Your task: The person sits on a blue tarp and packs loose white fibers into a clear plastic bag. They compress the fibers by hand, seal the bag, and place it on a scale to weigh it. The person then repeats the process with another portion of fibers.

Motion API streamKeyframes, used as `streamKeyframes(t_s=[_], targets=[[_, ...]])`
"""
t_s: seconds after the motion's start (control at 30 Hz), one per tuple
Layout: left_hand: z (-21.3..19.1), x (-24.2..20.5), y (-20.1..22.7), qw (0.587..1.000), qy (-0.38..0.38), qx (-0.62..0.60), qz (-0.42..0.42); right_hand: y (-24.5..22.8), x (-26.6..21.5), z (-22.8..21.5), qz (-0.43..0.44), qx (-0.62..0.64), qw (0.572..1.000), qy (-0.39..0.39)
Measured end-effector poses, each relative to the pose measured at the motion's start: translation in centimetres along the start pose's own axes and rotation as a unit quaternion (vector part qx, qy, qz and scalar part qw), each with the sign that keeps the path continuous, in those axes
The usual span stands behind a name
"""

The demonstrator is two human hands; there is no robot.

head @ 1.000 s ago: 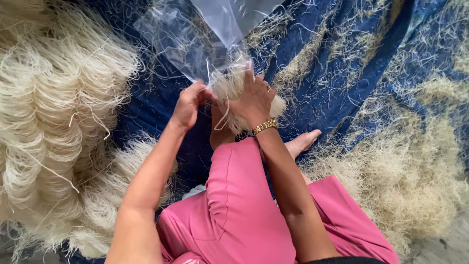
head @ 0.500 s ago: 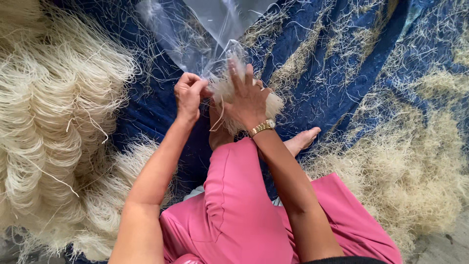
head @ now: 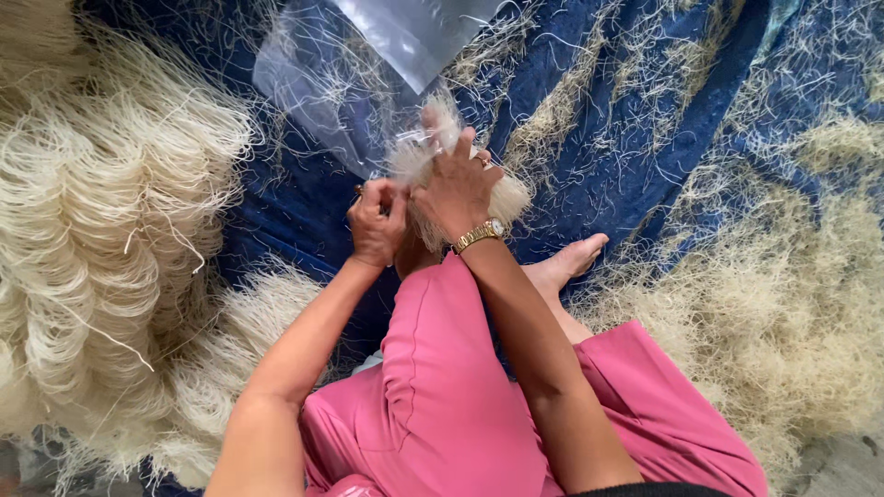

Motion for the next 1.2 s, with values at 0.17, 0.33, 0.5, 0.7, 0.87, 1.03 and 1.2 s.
streamKeyframes(t_s=[0.17, 0.33, 0.5, 0.7, 0.87, 1.03, 1.2], targets=[[2.5, -1.5, -3.4, 0.956, -0.198, -0.201, -0.084, -1.1, -3.0, -6.4, 0.006, 0.086, 0.996, 0.034], [2.3, 1.4, -0.3, 0.958, -0.190, -0.110, -0.184, -0.8, -1.0, -1.8, -0.002, -0.022, 0.999, 0.035], [2.3, 0.9, 1.4, 0.950, -0.235, -0.164, -0.124, -0.9, -1.5, -4.0, 0.003, 0.011, 1.000, -0.028], [2.8, 1.5, -0.3, 0.949, -0.205, -0.191, -0.146, 1.6, -1.8, -5.7, -0.103, 0.195, 0.970, -0.107], [4.6, 0.7, -0.7, 0.959, -0.147, -0.174, -0.169, 2.1, -0.2, -4.5, -0.152, 0.285, 0.938, -0.125], [3.4, 1.4, -0.5, 0.953, -0.162, -0.193, -0.170, 1.3, 1.3, -2.5, -0.118, 0.202, 0.970, -0.070], [1.1, 5.1, 1.5, 0.962, -0.240, -0.064, -0.113, 0.4, -0.4, -3.3, -0.050, 0.104, 0.991, -0.060]])
Point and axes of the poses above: each hand's wrist, its own x-axis towards the middle knuckle, its own z-axis out of the palm, y = z × x, the point moved 8 cm from there along x, towards the middle knuckle, and after that the axes turned 1 degree about -y, right-handed, at the moved point
